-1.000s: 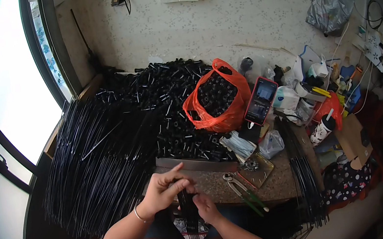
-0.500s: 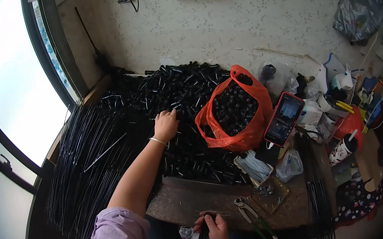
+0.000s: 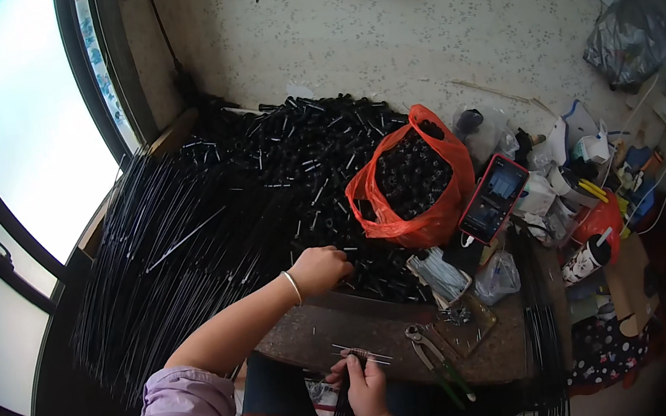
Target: Processing and organizing bundles of black electrical cables using manual tools at a factory workbench.
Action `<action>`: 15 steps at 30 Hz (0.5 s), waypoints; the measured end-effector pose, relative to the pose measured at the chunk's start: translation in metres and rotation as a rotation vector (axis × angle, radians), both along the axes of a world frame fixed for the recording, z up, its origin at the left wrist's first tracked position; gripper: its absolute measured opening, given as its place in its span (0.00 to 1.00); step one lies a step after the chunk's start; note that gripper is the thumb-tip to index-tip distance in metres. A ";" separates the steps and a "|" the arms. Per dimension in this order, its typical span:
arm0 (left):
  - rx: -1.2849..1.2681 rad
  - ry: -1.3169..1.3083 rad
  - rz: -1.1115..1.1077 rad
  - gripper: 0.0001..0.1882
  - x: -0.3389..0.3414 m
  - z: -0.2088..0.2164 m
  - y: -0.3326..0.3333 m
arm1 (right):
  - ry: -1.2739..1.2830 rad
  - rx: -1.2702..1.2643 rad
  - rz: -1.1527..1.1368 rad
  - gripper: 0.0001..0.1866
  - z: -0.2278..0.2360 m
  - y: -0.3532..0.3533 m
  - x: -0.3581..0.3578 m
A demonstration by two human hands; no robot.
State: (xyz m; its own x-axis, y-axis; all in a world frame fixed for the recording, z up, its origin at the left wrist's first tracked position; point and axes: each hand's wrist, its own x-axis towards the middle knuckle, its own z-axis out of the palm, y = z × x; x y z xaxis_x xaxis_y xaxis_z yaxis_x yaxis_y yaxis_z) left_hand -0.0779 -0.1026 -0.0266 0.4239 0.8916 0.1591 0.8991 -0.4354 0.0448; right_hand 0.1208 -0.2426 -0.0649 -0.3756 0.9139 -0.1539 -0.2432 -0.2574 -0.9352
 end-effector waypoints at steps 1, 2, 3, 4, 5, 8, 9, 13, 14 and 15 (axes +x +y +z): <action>0.071 0.131 0.023 0.06 0.006 -0.009 0.000 | -0.018 0.039 0.008 0.09 -0.001 -0.004 0.000; 0.082 0.129 0.018 0.06 0.010 -0.015 0.001 | -0.016 0.042 0.022 0.09 -0.002 -0.007 0.001; 0.131 0.157 0.026 0.06 0.013 -0.021 0.002 | -0.017 0.052 0.015 0.09 -0.003 -0.009 0.002; 0.180 0.185 0.033 0.05 0.015 -0.024 0.003 | 0.023 0.047 -0.014 0.08 -0.004 -0.009 0.003; 0.189 0.184 0.027 0.05 0.015 -0.027 0.003 | 0.063 0.041 -0.041 0.08 -0.006 -0.010 0.005; 0.354 0.087 0.118 0.05 0.010 -0.025 -0.006 | 0.099 0.016 -0.096 0.07 -0.016 -0.011 0.010; 0.286 -0.002 0.196 0.08 0.008 -0.023 -0.009 | 0.118 -0.001 -0.121 0.06 -0.019 -0.011 0.011; 0.294 -0.695 0.204 0.10 0.019 0.002 -0.060 | 0.129 0.103 -0.192 0.07 -0.027 -0.009 0.030; 0.257 -0.773 0.187 0.11 0.020 0.007 -0.080 | 0.130 0.116 -0.162 0.07 -0.021 -0.010 0.032; 0.235 -0.779 0.208 0.11 0.020 -0.005 -0.096 | 0.133 0.129 -0.132 0.07 -0.015 -0.012 0.034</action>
State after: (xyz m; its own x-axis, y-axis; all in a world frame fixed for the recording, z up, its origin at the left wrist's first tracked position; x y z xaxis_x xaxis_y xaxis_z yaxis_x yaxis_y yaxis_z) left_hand -0.0576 -0.1991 -0.0316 -0.0532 0.8466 0.5296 0.7115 -0.3400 0.6150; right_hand 0.1548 -0.2548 -0.0802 -0.2607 0.9653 0.0109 -0.3905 -0.0951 -0.9157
